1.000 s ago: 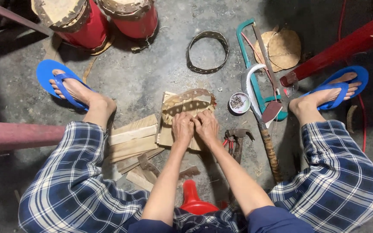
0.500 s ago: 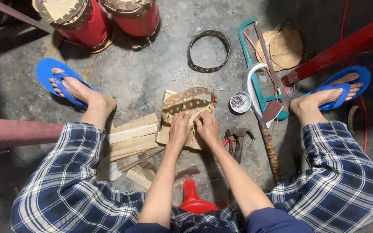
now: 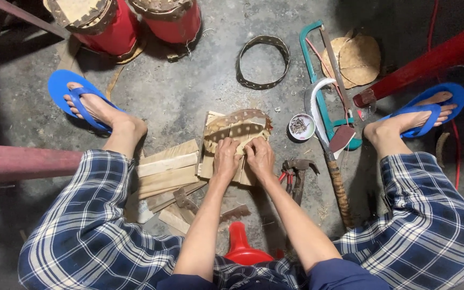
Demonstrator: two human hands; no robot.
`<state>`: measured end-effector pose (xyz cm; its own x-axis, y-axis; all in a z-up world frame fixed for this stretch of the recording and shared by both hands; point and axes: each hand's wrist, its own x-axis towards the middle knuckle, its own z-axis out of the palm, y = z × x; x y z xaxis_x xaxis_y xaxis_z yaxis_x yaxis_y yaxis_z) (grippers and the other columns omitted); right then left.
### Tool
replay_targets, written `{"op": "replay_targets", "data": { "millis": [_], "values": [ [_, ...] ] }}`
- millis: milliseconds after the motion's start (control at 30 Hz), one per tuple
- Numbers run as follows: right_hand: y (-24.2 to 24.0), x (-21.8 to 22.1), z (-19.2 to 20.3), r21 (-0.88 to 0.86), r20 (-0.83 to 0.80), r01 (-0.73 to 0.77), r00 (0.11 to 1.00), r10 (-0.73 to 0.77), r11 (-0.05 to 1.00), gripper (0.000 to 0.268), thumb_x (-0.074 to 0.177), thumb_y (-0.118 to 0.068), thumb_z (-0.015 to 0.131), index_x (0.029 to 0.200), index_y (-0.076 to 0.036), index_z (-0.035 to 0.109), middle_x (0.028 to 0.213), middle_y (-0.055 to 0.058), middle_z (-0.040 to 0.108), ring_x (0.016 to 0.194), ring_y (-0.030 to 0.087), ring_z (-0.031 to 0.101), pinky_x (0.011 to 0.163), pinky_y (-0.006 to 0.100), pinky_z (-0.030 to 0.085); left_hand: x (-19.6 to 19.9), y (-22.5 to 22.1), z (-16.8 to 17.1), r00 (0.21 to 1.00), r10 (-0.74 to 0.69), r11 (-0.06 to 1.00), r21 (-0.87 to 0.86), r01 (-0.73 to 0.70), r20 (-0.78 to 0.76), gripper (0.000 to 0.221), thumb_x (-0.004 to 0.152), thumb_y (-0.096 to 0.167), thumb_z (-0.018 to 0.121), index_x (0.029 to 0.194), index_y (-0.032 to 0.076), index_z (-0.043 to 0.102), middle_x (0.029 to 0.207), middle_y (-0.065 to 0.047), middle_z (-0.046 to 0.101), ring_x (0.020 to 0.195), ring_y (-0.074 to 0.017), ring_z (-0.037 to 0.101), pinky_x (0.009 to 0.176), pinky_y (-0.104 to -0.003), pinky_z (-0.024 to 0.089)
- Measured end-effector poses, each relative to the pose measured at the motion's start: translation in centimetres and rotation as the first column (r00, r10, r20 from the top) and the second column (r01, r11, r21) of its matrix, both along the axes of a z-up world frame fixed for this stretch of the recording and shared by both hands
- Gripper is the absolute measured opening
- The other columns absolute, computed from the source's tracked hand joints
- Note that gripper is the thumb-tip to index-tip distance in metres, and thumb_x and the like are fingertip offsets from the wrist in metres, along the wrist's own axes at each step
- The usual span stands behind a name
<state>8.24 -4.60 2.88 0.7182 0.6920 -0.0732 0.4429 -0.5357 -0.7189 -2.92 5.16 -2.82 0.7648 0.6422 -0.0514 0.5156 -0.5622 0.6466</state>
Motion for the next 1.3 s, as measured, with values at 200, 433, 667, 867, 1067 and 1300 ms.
{"op": "replay_targets", "data": {
  "millis": [200,433,667,867,1067,1300],
  "values": [
    [0.0,-0.5,-1.3,0.013,0.067,0.027,0.997,-0.028,1.000,0.014,0.087,-0.019,0.076,0.079,-0.016,0.065,0.082,0.005,0.063,0.085,0.031,0.066,0.075,0.045,0.054,-0.1,0.0,0.2,1.000,0.006,1.000,-0.012,-0.006,0.011,0.042,0.070,0.010,0.087,0.109,0.010,0.070,0.102,-0.005,0.059,0.104,-0.0263,0.057,0.099,-0.039,0.048],
    [0.4,-1.3,-2.1,-0.084,0.290,0.024,0.957,0.002,0.996,0.016,0.088,-0.026,0.075,0.080,-0.019,0.063,0.082,0.000,0.059,0.089,0.025,0.064,0.075,0.042,0.051,0.2,-0.1,-1.8,1.000,-0.001,1.000,0.022,0.001,-0.013,0.040,0.072,0.009,0.084,0.109,0.012,0.070,0.104,-0.002,0.058,0.106,-0.0245,0.056,0.098,-0.038,0.048],
    [0.2,-1.3,-2.4,-0.181,0.466,-0.050,0.875,0.131,0.982,0.018,0.085,-0.026,0.073,0.082,-0.019,0.057,0.083,-0.003,0.053,0.088,0.022,0.060,0.070,0.038,0.047,1.5,-1.9,2.5,0.996,0.015,0.965,0.261,0.009,-0.090,0.023,0.073,0.005,0.081,0.094,0.009,0.070,0.102,-0.006,0.056,0.101,-0.0272,0.054,0.093,-0.042,0.047],
    [0.1,-0.1,-6.4,-0.159,0.448,-0.112,0.877,0.172,0.981,0.015,0.086,-0.023,0.071,0.082,-0.016,0.059,0.082,0.001,0.054,0.086,0.025,0.061,0.068,0.039,0.048,2.1,-2.6,-0.1,0.999,0.042,0.974,0.222,-0.048,0.031,0.017,0.082,0.004,0.069,0.099,0.003,0.067,0.092,-0.012,0.058,0.095,-0.0317,0.061,0.083,-0.041,0.052],
    [1.0,-0.1,-3.3,-0.172,0.445,-0.153,0.869,0.216,0.973,0.013,0.084,-0.021,0.069,0.080,-0.013,0.060,0.079,0.005,0.056,0.084,0.028,0.063,0.066,0.042,0.050,0.9,-1.9,3.5,0.997,0.067,0.998,-0.006,-0.067,-0.024,0.019,0.085,0.002,0.066,0.103,0.008,0.065,0.095,-0.009,0.061,0.100,-0.0286,0.062,0.091,-0.038,0.053],
    [1.0,0.1,-4.4,-0.138,0.321,-0.152,0.928,0.190,0.979,0.017,0.084,-0.025,0.073,0.078,-0.011,0.065,0.077,0.007,0.060,0.084,0.031,0.064,0.071,0.044,0.052,1.4,-2.7,4.9,0.966,0.258,0.966,-0.035,-0.257,0.017,0.016,0.080,0.002,0.073,0.090,0.014,0.068,0.085,-0.003,0.061,0.094,-0.0251,0.065,0.088,-0.036,0.055]
  ]
}}
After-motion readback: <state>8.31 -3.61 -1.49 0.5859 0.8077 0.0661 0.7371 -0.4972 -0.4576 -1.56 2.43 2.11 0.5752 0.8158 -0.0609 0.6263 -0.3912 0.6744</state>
